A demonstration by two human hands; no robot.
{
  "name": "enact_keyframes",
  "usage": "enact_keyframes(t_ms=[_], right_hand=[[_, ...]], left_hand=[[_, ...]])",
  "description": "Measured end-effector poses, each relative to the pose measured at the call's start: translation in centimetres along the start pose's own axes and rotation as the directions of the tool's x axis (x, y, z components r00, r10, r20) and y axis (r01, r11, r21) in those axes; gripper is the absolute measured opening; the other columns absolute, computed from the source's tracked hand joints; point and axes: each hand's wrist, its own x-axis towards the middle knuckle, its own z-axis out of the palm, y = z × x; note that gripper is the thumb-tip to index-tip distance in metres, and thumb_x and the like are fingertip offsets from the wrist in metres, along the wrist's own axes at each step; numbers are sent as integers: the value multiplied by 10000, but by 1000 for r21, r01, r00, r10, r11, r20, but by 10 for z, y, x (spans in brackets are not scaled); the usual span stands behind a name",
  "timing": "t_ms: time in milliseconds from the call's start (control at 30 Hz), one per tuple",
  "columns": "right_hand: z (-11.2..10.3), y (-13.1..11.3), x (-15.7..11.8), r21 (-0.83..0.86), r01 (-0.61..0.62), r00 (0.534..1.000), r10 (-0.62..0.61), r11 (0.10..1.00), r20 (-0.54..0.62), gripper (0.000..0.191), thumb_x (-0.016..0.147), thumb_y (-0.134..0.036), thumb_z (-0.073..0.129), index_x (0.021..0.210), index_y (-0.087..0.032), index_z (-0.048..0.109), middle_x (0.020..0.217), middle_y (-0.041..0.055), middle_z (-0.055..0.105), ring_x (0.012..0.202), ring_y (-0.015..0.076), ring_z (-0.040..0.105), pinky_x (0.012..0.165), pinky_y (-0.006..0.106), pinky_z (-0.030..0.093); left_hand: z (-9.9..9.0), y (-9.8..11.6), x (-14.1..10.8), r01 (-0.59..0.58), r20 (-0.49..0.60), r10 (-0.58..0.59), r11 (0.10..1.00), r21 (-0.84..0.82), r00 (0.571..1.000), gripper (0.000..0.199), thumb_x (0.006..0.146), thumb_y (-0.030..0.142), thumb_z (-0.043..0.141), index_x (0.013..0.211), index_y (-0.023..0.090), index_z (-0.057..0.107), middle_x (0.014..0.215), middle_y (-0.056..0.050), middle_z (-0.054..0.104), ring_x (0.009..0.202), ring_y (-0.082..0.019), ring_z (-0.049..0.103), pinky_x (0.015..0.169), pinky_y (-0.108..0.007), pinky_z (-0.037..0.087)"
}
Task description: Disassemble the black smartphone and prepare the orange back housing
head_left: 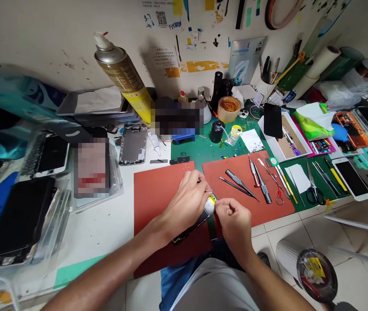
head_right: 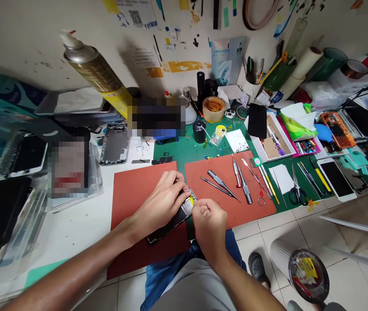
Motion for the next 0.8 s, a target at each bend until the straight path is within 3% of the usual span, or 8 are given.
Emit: enact_keyframes(t_ms=[133, 400, 800], right_hand=[[1, -2, 2, -56, 22, 1000, -22, 998, -3, 205, 818, -354, 610, 657, -246, 677, 588, -19, 567, 582, 170, 467, 533, 277, 373], [-2, -5, 4, -70, 76, 997, -75, 995, 25, 289, 873, -405, 616, 632, -248, 596, 546, -55, 435, 543, 149, 392, 525, 273, 354], [-3, -5, 5, -65, 67, 997, -64, 996, 38, 296, 888, -399, 624, 637, -248, 583, 546, -65, 418, 534, 140, 370, 516, 273, 329]], left_hand=[[4, -6, 2, 2, 4, -2, 1000, 6, 1000, 220, 1076, 175, 519, 873, 207, 597, 1092, -72, 541, 1039, -258, 501, 894, -424, 481], [8, -10, 3, -27, -5, 27, 1000, -14, 1000, 218, 1071, 150, 519, 874, 205, 594, 1100, -67, 522, 1048, -251, 489, 902, -417, 486], [9, -11, 5, -20, -2, 20, 1000, -9, 1000, 224, 1069, 167, 534, 861, 200, 610, 1097, -72, 525, 1050, -264, 491, 918, -428, 483]])
